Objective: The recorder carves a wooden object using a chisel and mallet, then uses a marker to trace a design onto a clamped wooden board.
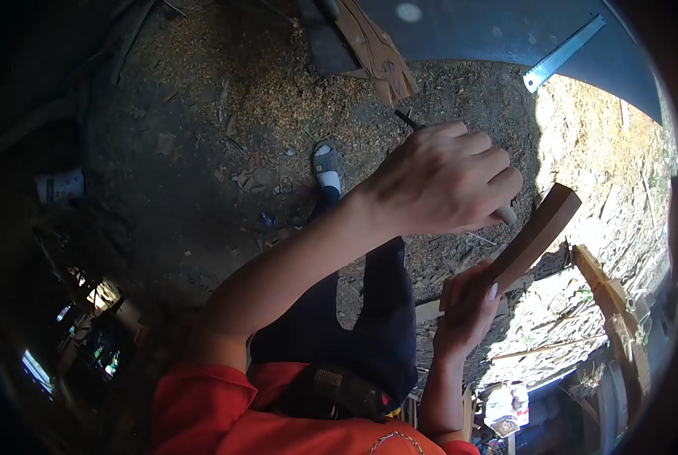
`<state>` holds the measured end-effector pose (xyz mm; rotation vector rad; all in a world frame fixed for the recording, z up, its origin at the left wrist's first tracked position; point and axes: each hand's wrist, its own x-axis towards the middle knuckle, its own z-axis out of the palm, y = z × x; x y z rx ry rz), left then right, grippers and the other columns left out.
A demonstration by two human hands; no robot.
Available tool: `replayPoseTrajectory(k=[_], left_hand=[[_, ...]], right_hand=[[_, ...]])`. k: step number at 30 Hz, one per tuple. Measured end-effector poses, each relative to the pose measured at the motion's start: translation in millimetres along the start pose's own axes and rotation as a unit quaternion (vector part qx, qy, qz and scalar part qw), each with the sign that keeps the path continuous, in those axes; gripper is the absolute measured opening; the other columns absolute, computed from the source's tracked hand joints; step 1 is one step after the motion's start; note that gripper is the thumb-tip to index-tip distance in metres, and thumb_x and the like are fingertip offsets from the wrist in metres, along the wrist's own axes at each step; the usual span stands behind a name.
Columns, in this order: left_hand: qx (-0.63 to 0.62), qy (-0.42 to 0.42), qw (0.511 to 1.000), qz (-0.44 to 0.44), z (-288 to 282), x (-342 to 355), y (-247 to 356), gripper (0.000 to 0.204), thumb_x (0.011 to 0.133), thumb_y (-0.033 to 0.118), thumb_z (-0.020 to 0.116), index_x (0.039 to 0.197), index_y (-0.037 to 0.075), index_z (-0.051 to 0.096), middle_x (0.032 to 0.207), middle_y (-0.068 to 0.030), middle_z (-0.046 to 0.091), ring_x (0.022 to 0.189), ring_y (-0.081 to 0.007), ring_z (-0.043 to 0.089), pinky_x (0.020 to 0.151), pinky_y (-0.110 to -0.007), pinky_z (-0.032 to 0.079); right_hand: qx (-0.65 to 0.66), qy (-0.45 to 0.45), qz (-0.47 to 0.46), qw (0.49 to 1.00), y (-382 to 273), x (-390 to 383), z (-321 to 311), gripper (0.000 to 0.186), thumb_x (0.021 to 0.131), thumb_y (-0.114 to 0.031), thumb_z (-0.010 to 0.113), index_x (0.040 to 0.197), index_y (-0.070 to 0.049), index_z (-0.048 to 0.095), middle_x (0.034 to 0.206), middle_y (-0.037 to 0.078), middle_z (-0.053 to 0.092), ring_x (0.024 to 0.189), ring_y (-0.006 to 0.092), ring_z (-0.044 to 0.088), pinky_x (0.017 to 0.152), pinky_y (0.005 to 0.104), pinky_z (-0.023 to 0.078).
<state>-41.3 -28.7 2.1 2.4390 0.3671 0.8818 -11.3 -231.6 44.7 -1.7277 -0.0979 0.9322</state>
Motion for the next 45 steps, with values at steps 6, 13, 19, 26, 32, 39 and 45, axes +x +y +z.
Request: replayPoseTrajectory(k=[6, 13, 19, 26, 32, 39, 45], left_hand=[[0.026, 0.023, 0.999, 0.023, 8, -12, -27, 0.029, 0.064, 0.032, 0.077, 0.065, 0.016, 0.054, 0.059, 0.0046, 0.045, 0.055, -0.0092, 0.050, 0.049, -0.025, 0.041], [-0.029, -0.003, 0.999, 0.028, 9, -10, -38, 0.031, 0.067, 0.035, 0.076, 0.062, 0.017, 0.052, 0.057, 0.0044, 0.044, 0.052, -0.0087, 0.050, 0.046, -0.025, 0.040], [-0.065, 0.020, 0.996, 0.053, 7, -10, -42, 0.033, 0.068, 0.039, 0.074, 0.060, 0.016, 0.050, 0.054, 0.0044, 0.043, 0.049, -0.0084, 0.051, 0.044, -0.025, 0.040], [-0.120, 0.010, 0.990, 0.067, -2, -5, -45, 0.027, 0.069, 0.028, 0.069, 0.055, 0.015, 0.050, 0.045, 0.0030, 0.045, 0.042, -0.0102, 0.054, 0.039, -0.027, 0.042], [-0.059, 0.065, 0.996, 0.034, 3, 2, -42, 0.024, 0.065, 0.017, 0.067, 0.053, 0.015, 0.046, 0.044, 0.0035, 0.041, 0.038, -0.0103, 0.051, 0.035, -0.026, 0.041], [-0.044, 0.064, 0.997, -0.007, 11, 3, -41, 0.024, 0.062, 0.013, 0.066, 0.052, 0.015, 0.045, 0.042, 0.0027, 0.040, 0.040, -0.0109, 0.055, 0.036, -0.027, 0.044], [0.018, 0.014, 1.000, 0.020, 13, 2, -43, 0.024, 0.067, 0.010, 0.066, 0.057, 0.014, 0.045, 0.044, 0.0025, 0.042, 0.042, -0.0106, 0.057, 0.037, -0.027, 0.045]], right_hand=[[0.140, -0.009, 0.045, 0.989, 19, -4, 42, 0.050, 0.097, -0.053, 0.045, 0.109, -0.005, 0.045, 0.064, 0.004, 0.042, 0.050, 0.0124, 0.039, 0.042, 0.0254, 0.031], [0.146, 0.051, 0.027, 0.988, 17, -10, 74, 0.050, 0.096, -0.053, 0.047, 0.108, -0.004, 0.045, 0.063, 0.004, 0.042, 0.050, 0.0125, 0.039, 0.042, 0.0250, 0.033], [0.181, 0.034, -0.026, 0.982, 21, -11, 87, 0.041, 0.101, -0.045, 0.043, 0.103, -0.005, 0.046, 0.070, 0.001, 0.043, 0.045, 0.0100, 0.034, 0.038, 0.0225, 0.029], [0.163, 0.050, -0.064, 0.983, 27, -18, 98, 0.045, 0.099, -0.050, 0.046, 0.102, -0.005, 0.045, 0.065, 0.001, 0.040, 0.046, 0.0095, 0.032, 0.045, 0.0224, 0.030], [0.169, 0.106, -0.112, 0.974, 3, -22, 101, 0.043, 0.099, -0.050, 0.045, 0.101, -0.007, 0.044, 0.063, 0.000, 0.039, 0.048, 0.0098, 0.031, 0.059, 0.0256, 0.031], [0.095, 0.043, -0.071, 0.992, 9, -27, 107, 0.039, 0.099, -0.047, 0.045, 0.101, -0.008, 0.044, 0.063, 0.000, 0.039, 0.049, 0.0109, 0.033, 0.062, 0.0272, 0.033], [0.189, 0.164, -0.123, 0.960, 10, -21, 98, 0.041, 0.099, -0.050, 0.044, 0.103, -0.009, 0.043, 0.063, 0.000, 0.039, 0.049, 0.0101, 0.034, 0.064, 0.0261, 0.033]])
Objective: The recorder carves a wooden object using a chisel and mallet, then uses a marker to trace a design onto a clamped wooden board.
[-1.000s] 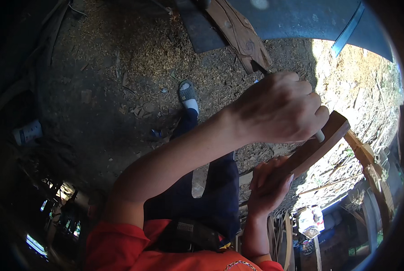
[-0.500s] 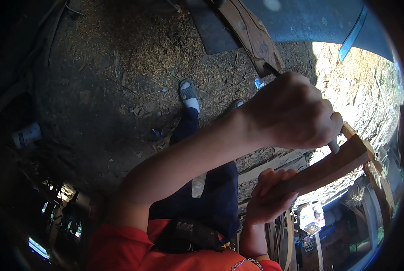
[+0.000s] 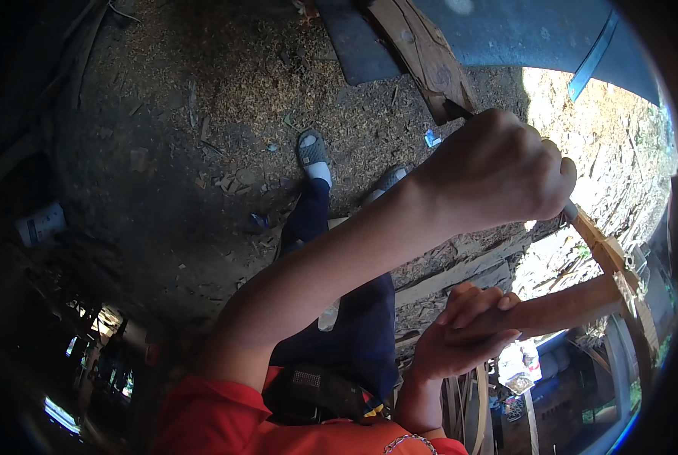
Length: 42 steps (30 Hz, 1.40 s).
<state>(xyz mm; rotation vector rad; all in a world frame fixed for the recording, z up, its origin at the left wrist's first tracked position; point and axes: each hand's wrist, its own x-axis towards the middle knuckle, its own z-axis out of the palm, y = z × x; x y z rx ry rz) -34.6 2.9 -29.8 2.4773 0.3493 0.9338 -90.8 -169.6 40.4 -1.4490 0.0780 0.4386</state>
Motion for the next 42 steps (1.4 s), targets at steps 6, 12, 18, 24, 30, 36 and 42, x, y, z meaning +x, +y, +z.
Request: replayPoseTrajectory(k=[6, 12, 18, 24, 30, 36, 42], left_hand=[[0.060, -0.007, 0.998, 0.012, 5, 0, -2, 0.023, 0.069, 0.010, 0.066, 0.059, 0.014, 0.045, 0.048, 0.0028, 0.046, 0.045, -0.0096, 0.058, 0.038, -0.025, 0.045], [0.088, 0.002, 0.996, 0.013, 10, 0, -6, 0.025, 0.070, 0.012, 0.066, 0.059, 0.014, 0.045, 0.049, 0.0029, 0.044, 0.045, -0.0085, 0.057, 0.038, -0.025, 0.044], [0.082, 0.024, 0.996, 0.016, 9, 0, -8, 0.026, 0.071, 0.012, 0.066, 0.059, 0.015, 0.043, 0.051, 0.0031, 0.045, 0.045, -0.0085, 0.056, 0.039, -0.025, 0.044], [0.059, 0.050, 0.997, 0.011, 5, 2, -14, 0.024, 0.070, 0.011, 0.066, 0.062, 0.014, 0.043, 0.054, 0.0013, 0.046, 0.048, -0.0116, 0.057, 0.041, -0.027, 0.043], [0.014, 0.011, 1.000, 0.013, -9, 8, -15, 0.023, 0.071, 0.009, 0.071, 0.063, 0.012, 0.050, 0.060, 0.0013, 0.052, 0.053, -0.0119, 0.062, 0.042, -0.024, 0.048], [-0.057, 0.025, 0.998, -0.021, -21, 15, -10, 0.023, 0.071, 0.016, 0.080, 0.081, 0.010, 0.060, 0.075, -0.0023, 0.053, 0.064, -0.0183, 0.061, 0.055, -0.030, 0.048], [-0.001, -0.008, 1.000, 0.001, -25, 9, -6, 0.019, 0.082, 0.022, 0.074, 0.081, 0.009, 0.059, 0.070, -0.0015, 0.054, 0.065, -0.0211, 0.056, 0.061, -0.034, 0.041]], right_hand=[[-0.024, 0.005, 0.008, 1.000, -4, 6, 4, 0.047, 0.096, -0.055, 0.048, 0.106, -0.010, 0.042, 0.063, 0.001, 0.043, 0.048, 0.0117, 0.040, 0.060, 0.0269, 0.036], [0.026, 0.080, 0.027, 0.996, -2, 12, 6, 0.038, 0.096, -0.045, 0.051, 0.104, -0.008, 0.045, 0.060, 0.000, 0.038, 0.046, 0.0103, 0.032, 0.046, 0.0244, 0.030], [-0.035, -0.103, 0.074, 0.991, -6, 19, 6, 0.038, 0.099, -0.044, 0.045, 0.103, -0.006, 0.044, 0.062, 0.001, 0.040, 0.046, 0.0104, 0.033, 0.049, 0.0241, 0.031], [-0.118, -0.223, 0.099, 0.963, -10, 24, 0, 0.039, 0.103, -0.045, 0.037, 0.104, -0.006, 0.044, 0.060, 0.001, 0.038, 0.047, 0.0099, 0.033, 0.050, 0.0239, 0.027], [0.024, -0.029, 0.037, 0.999, -9, 36, -8, 0.038, 0.102, -0.045, 0.039, 0.103, -0.008, 0.044, 0.060, 0.000, 0.038, 0.047, 0.0102, 0.034, 0.056, 0.0260, 0.031], [-0.014, -0.082, 0.120, 0.989, -13, 32, -13, 0.048, 0.093, -0.047, 0.052, 0.108, -0.002, 0.042, 0.064, 0.006, 0.044, 0.055, 0.0137, 0.044, 0.049, 0.0256, 0.038], [-0.041, -0.092, 0.125, 0.987, -13, 31, -21, 0.049, 0.093, -0.048, 0.052, 0.108, -0.002, 0.042, 0.064, 0.006, 0.046, 0.055, 0.0129, 0.045, 0.050, 0.0254, 0.039]])
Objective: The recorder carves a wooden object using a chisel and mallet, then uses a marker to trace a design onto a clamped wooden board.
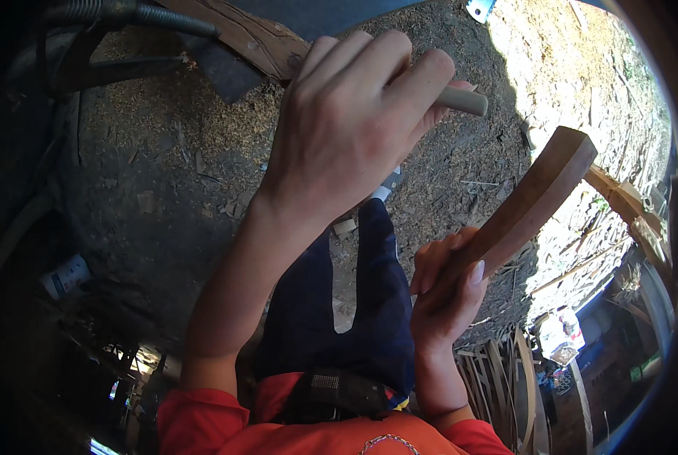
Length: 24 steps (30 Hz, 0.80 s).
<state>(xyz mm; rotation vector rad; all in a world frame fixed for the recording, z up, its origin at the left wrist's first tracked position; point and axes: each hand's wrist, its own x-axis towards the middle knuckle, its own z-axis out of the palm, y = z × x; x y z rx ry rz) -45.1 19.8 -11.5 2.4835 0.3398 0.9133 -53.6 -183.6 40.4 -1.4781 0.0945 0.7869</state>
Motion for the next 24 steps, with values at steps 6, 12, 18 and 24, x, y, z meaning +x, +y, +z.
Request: replayPoseTrajectory(k=[6, 12, 18, 24], left_hand=[[0.054, -0.018, 0.997, -0.046, 3, -4, 11, 0.026, 0.085, 0.028, 0.068, 0.086, 0.007, 0.053, 0.077, -0.0052, 0.051, 0.071, -0.0229, 0.053, 0.067, -0.038, 0.038], [0.006, -0.001, 0.997, -0.072, 10, -6, 18, 0.021, 0.082, 0.024, 0.067, 0.085, 0.006, 0.056, 0.078, -0.0046, 0.052, 0.071, -0.0164, 0.049, 0.066, -0.035, 0.036], [0.034, 0.058, 0.997, -0.039, 28, -7, 15, 0.012, 0.087, 0.016, 0.061, 0.082, 0.007, 0.056, 0.069, -0.0021, 0.049, 0.063, -0.0134, 0.045, 0.060, -0.031, 0.035], [0.030, 0.072, 0.996, -0.033, 26, -13, 12, 0.015, 0.089, 0.018, 0.060, 0.078, 0.009, 0.055, 0.065, -0.0001, 0.046, 0.062, -0.0125, 0.044, 0.062, -0.030, 0.035]], right_hand=[[-0.037, -0.039, 0.016, 0.998, -7, -1, -3, 0.053, 0.092, -0.054, 0.051, 0.108, -0.003, 0.043, 0.063, 0.005, 0.046, 0.055, 0.0119, 0.044, 0.050, 0.0248, 0.037], [0.024, 0.015, -0.065, 0.998, -1, -3, 2, 0.049, 0.096, -0.055, 0.044, 0.106, -0.007, 0.043, 0.060, 0.001, 0.040, 0.049, 0.0108, 0.035, 0.053, 0.0247, 0.031], [0.021, -0.021, -0.092, 0.995, 9, -1, 3, 0.047, 0.099, -0.053, 0.043, 0.106, -0.007, 0.043, 0.058, 0.002, 0.040, 0.043, 0.0119, 0.031, 0.050, 0.0245, 0.029], [-0.024, -0.017, -0.036, 0.999, 5, -5, 4, 0.057, 0.093, -0.066, 0.042, 0.106, -0.010, 0.041, 0.059, 0.002, 0.041, 0.049, 0.0126, 0.037, 0.052, 0.0243, 0.032]])
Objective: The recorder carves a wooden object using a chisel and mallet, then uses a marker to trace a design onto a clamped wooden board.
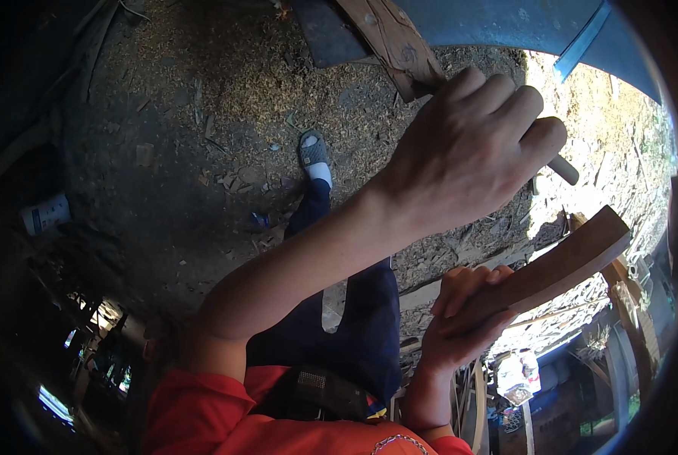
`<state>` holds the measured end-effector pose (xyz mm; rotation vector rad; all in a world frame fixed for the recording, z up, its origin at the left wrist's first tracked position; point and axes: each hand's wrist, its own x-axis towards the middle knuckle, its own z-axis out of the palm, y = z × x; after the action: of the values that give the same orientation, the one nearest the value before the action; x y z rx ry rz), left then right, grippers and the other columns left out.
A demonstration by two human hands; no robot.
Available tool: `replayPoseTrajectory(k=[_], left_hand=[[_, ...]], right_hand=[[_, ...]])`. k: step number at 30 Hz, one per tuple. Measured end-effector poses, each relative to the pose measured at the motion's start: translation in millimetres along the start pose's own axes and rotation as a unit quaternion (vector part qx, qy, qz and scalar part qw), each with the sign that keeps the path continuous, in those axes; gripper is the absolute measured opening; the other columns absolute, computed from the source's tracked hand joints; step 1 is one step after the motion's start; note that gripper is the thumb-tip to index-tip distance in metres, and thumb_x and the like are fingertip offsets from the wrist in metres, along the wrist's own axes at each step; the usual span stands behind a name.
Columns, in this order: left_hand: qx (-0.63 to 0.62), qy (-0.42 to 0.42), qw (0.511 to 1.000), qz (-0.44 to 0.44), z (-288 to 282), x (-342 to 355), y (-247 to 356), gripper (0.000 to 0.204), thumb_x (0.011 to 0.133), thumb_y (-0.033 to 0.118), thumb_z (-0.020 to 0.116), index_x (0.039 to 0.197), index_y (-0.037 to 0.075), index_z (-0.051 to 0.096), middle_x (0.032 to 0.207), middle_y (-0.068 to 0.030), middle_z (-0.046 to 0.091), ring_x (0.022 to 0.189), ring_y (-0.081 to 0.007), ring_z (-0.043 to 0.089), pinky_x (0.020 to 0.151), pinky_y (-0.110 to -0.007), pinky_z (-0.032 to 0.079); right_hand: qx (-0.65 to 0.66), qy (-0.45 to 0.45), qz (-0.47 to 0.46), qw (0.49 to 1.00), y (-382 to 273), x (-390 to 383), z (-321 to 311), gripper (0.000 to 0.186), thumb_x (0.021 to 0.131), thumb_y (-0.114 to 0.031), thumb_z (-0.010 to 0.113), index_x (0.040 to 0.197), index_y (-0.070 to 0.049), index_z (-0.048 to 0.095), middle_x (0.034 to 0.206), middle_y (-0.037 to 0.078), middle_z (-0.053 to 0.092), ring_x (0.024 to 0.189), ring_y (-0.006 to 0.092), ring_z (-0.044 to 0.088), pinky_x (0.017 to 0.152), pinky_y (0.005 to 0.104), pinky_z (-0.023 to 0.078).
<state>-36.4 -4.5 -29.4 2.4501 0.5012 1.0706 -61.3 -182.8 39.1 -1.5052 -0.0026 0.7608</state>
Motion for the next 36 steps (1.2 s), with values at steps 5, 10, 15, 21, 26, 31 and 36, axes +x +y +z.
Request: replayPoseTrajectory(k=[5, 10, 15, 21, 26, 31, 36], left_hand=[[-0.013, 0.009, 1.000, -0.005, -1, 1, 1, 0.018, 0.089, 0.019, 0.059, 0.074, 0.011, 0.054, 0.063, 0.0005, 0.046, 0.061, -0.0120, 0.043, 0.063, -0.031, 0.034], [-0.008, 0.013, 1.000, 0.002, -1, 1, -1, 0.020, 0.090, 0.018, 0.057, 0.072, 0.012, 0.052, 0.061, 0.0010, 0.044, 0.058, -0.0124, 0.041, 0.063, -0.031, 0.033], [-0.038, 0.039, 0.998, -0.012, 0, 4, -3, 0.015, 0.091, 0.017, 0.053, 0.077, 0.011, 0.052, 0.063, -0.0009, 0.046, 0.058, -0.0140, 0.043, 0.062, -0.033, 0.034], [-0.050, 0.069, 0.996, -0.039, 2, 9, -2, 0.011, 0.092, 0.016, 0.051, 0.084, 0.008, 0.053, 0.065, -0.0034, 0.048, 0.059, -0.0160, 0.045, 0.060, -0.035, 0.034], [-0.023, 0.084, 0.995, -0.039, 3, 10, 0, 0.012, 0.093, 0.015, 0.050, 0.084, 0.008, 0.053, 0.069, -0.0046, 0.050, 0.061, -0.0165, 0.046, 0.062, -0.035, 0.035], [-0.030, 0.020, 0.995, -0.092, 1, 6, 4, 0.018, 0.082, 0.014, 0.069, 0.091, 0.009, 0.053, 0.085, -0.0042, 0.057, 0.077, -0.0211, 0.056, 0.071, -0.038, 0.035], [-0.015, 0.014, 0.995, -0.094, -1, 8, 5, 0.019, 0.083, 0.014, 0.069, 0.093, 0.008, 0.054, 0.086, -0.0046, 0.058, 0.078, -0.0209, 0.056, 0.071, -0.038, 0.035]], right_hand=[[-0.021, -0.026, 0.003, 0.999, 0, -3, 2, 0.058, 0.092, -0.067, 0.045, 0.105, -0.010, 0.041, 0.059, 0.002, 0.042, 0.049, 0.0125, 0.037, 0.051, 0.0240, 0.032], [-0.013, -0.004, 0.006, 1.000, 3, -5, 4, 0.058, 0.092, -0.067, 0.045, 0.104, -0.010, 0.041, 0.059, 0.002, 0.043, 0.049, 0.0127, 0.037, 0.053, 0.0243, 0.032], [-0.044, -0.002, -0.014, 0.999, -8, -5, 9, 0.057, 0.092, -0.064, 0.046, 0.105, -0.009, 0.040, 0.059, 0.002, 0.043, 0.048, 0.0128, 0.037, 0.055, 0.0253, 0.033], [0.036, 0.133, -0.166, 0.977, -34, 5, 19, 0.056, 0.091, -0.064, 0.048, 0.106, -0.011, 0.041, 0.062, 0.000, 0.042, 0.053, 0.0111, 0.039, 0.068, 0.0263, 0.035], [-0.242, -0.055, 0.007, 0.969, -39, 12, 22, 0.054, 0.095, -0.056, 0.042, 0.111, -0.006, 0.045, 0.066, 0.005, 0.048, 0.053, 0.0100, 0.039, 0.051, 0.0269, 0.033], [-0.052, 0.001, -0.047, 0.998, -42, 21, 10, 0.046, 0.096, -0.053, 0.044, 0.103, -0.008, 0.045, 0.061, 0.001, 0.041, 0.051, 0.0108, 0.035, 0.049, 0.0249, 0.031], [0.004, 0.115, -0.070, 0.991, -47, 19, 3, 0.051, 0.093, -0.055, 0.048, 0.099, -0.004, 0.046, 0.064, 0.002, 0.049, 0.050, 0.0072, 0.039, 0.047, 0.0225, 0.032]])
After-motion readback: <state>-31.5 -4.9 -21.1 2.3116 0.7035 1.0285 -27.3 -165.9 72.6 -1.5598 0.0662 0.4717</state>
